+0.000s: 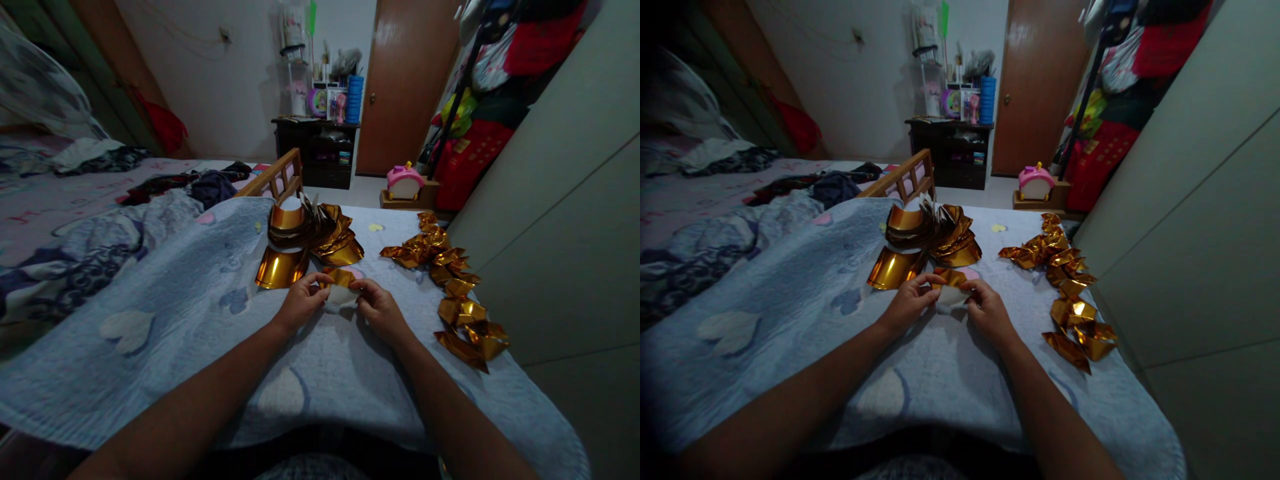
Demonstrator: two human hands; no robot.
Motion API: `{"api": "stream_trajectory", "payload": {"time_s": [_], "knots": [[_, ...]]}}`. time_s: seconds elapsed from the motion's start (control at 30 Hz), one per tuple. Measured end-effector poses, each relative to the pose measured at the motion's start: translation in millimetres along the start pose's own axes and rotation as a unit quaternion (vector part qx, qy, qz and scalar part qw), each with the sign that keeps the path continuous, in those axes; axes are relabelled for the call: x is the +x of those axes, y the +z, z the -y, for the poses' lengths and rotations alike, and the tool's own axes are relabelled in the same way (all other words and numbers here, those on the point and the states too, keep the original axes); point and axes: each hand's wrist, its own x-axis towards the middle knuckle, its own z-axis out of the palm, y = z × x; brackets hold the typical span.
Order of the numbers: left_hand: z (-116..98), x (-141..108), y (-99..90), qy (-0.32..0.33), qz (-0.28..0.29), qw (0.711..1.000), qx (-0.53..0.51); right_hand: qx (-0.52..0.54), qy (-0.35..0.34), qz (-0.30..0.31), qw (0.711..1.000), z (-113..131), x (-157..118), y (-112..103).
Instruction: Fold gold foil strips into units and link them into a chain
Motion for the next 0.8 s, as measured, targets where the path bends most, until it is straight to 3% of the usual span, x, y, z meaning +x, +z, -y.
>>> {"api": "stream_trajectory", "payload": {"time_s": [0.23, 0.47, 0.8], "knots": [[-3.7, -3.5, 3.1, 0.051, -0.006, 0.998, -0.041, 0.038, 0.009, 0.004, 0.999, 2.8, 0.9, 1.6], [-2.5, -2.0, 1.8, 0.061, -0.014, 0.997, -0.049, 0.058, 0.016, 0.016, 0.998, 5.5, 1.3, -0.7], [-3.9, -0.8, -1.1, 0.094, 0.009, 0.995, 0.029, 0.065, 0.034, 0.006, 0.997, 7.0, 1.4, -1.8]]}}
